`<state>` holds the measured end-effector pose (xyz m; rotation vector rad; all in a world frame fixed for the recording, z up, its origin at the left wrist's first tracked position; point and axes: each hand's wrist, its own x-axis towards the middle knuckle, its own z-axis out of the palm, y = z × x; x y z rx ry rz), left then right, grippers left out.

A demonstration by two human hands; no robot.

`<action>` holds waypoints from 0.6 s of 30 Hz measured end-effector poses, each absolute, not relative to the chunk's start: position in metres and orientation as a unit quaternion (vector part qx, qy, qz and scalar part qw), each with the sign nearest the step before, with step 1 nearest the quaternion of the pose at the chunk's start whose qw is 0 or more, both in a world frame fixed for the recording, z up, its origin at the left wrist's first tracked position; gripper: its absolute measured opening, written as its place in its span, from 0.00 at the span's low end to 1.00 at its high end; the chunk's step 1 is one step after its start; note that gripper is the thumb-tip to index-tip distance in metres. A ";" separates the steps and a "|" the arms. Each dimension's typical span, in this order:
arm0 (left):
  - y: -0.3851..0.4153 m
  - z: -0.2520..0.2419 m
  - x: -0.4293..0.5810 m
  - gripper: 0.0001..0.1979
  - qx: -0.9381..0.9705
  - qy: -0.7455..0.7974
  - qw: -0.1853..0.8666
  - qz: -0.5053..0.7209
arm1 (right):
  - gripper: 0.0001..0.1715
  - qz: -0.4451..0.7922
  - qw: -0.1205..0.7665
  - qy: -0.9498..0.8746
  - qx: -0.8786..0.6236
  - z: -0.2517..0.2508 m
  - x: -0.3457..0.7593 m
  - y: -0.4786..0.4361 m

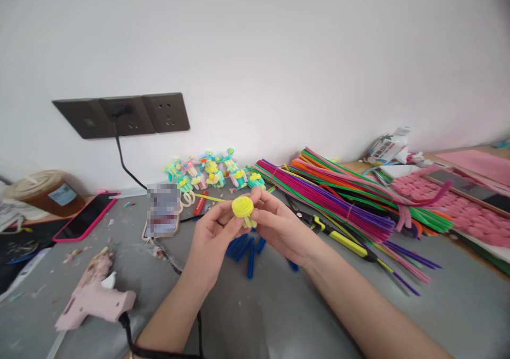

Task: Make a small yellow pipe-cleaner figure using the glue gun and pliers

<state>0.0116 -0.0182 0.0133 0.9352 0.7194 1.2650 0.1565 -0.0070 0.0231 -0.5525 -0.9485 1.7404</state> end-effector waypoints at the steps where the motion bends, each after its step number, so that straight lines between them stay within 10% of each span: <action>1: -0.018 0.013 0.012 0.10 0.412 0.317 0.648 0.557 | 0.14 0.724 0.516 -0.395 -0.231 0.023 0.157 -0.007; 18: -0.018 0.015 0.013 0.10 0.409 0.325 0.645 0.557 | 0.14 0.716 0.514 -0.408 -0.237 0.023 0.157 -0.006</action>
